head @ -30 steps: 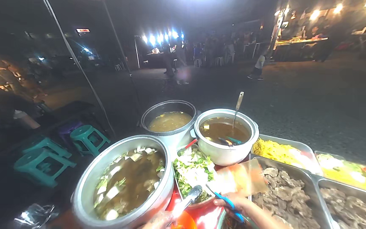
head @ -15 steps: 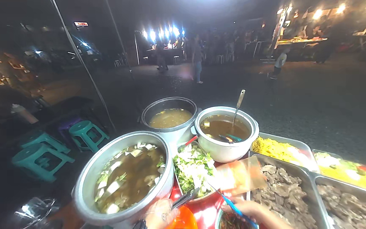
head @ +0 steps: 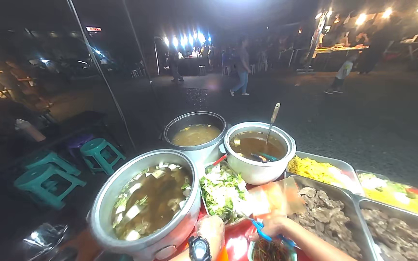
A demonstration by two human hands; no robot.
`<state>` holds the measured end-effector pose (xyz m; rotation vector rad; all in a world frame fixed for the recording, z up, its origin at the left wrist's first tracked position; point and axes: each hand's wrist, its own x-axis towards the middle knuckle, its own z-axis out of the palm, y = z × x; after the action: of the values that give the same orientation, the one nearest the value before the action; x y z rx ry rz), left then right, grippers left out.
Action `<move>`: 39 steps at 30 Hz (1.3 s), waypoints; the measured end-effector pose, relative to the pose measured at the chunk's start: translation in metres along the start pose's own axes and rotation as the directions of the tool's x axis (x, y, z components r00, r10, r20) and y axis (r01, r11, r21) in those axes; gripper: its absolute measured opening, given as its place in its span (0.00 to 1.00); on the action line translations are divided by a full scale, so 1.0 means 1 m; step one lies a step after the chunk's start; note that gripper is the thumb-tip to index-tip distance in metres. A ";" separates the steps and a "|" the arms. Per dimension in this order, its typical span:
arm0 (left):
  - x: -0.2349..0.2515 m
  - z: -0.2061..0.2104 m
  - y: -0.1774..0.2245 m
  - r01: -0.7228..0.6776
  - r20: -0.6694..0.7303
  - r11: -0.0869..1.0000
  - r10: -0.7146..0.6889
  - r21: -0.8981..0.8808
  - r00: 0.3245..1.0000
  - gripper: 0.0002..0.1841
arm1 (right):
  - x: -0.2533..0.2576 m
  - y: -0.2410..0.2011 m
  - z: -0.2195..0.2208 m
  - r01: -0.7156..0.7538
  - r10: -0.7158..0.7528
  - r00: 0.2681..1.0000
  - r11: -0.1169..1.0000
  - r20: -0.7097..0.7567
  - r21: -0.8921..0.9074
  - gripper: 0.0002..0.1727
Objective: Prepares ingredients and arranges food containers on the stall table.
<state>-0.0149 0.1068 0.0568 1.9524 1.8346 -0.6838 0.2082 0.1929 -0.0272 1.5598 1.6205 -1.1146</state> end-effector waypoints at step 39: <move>-0.004 0.007 -0.024 0.016 -0.060 0.998 -0.020 -0.069 0.998 0.18 | 0.003 0.011 0.036 0.050 -0.107 0.990 0.873 0.091 0.486 0.47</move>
<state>-0.0400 0.1017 0.0546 1.9350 1.8879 -0.5655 0.2149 0.1621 -0.0472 1.7002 1.4023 -1.7242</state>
